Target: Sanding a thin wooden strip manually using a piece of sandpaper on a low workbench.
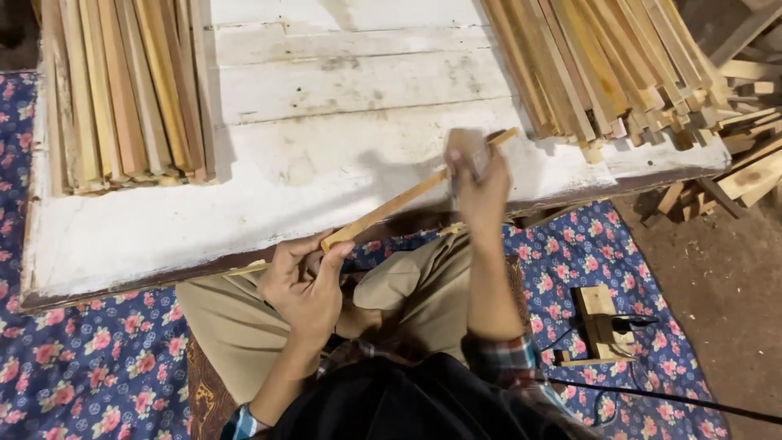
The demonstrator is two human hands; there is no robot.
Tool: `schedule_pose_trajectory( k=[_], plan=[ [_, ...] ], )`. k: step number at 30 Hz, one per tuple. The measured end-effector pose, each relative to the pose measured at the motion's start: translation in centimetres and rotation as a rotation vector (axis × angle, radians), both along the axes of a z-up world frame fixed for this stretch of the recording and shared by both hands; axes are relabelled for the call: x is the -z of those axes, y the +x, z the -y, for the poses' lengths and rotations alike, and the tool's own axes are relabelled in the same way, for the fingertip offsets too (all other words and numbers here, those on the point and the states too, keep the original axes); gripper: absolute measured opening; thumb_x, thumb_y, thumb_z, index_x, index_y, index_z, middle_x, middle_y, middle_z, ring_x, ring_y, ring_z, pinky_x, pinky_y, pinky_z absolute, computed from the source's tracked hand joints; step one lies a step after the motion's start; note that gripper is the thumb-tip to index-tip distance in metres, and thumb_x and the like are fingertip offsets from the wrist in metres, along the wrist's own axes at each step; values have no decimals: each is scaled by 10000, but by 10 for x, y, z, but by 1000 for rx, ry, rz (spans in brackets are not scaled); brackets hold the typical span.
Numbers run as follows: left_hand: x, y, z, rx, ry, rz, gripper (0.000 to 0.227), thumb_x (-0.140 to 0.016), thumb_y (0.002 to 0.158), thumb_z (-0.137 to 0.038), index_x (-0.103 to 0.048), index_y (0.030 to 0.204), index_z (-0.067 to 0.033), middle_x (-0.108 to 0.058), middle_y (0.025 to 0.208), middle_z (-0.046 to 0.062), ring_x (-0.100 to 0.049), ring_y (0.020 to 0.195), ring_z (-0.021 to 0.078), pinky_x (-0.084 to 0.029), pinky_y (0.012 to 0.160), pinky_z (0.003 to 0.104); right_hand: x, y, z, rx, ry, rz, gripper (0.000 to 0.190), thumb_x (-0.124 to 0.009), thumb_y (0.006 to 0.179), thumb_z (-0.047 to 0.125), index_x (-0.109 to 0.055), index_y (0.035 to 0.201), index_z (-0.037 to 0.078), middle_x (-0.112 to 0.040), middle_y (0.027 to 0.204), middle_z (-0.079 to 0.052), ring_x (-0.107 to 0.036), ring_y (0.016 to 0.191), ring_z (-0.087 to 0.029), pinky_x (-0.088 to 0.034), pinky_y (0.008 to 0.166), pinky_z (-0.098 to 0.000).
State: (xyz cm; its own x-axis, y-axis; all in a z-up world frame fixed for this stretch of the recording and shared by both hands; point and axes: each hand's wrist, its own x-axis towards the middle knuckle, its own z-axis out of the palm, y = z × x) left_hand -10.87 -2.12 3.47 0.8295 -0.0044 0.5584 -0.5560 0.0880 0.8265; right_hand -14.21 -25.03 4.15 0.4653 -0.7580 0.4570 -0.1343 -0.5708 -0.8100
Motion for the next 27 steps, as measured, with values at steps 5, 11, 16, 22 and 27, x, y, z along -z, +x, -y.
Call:
schedule_pose_trajectory(
  k=[5,11,16,22,27],
  plan=[
    [-3,-8,0,-28,92,122,290,-958,715,-44,-700,807,50,-710,658,181,-702,542,280,-552,525,306,74,2,156,268,-220,-263,355,-854,886,221,-684,989,-72,-688,865,-265,-682,891,-499,-522,817,-537],
    [2,-14,1,-66,228,296,328,-965,744,-145,-676,756,10,-635,559,140,-569,406,244,-501,476,276,82,6,190,448,-296,-428,293,-854,875,227,-709,974,-8,-700,874,-191,-698,894,-426,-544,794,-520],
    [-19,-19,3,-76,343,388,367,-898,764,-235,-615,776,-3,-733,707,98,-594,485,138,-452,470,241,40,1,154,313,-153,-397,273,-732,955,201,-676,1004,-62,-708,868,-200,-674,744,-359,-530,684,-434],
    [-23,-19,-2,-14,255,456,361,-939,778,-187,-622,725,-22,-643,585,111,-608,439,246,-535,485,275,78,2,178,492,-103,-585,332,-816,885,380,-710,1049,112,-736,903,-151,-728,898,-444,-563,774,-593],
    [-19,-19,-5,64,259,396,336,-939,760,-141,-628,744,-13,-701,651,126,-679,519,285,-570,517,301,76,7,187,510,-137,-610,344,-815,892,343,-722,1048,51,-735,899,-206,-730,913,-461,-564,776,-594]
  ],
)
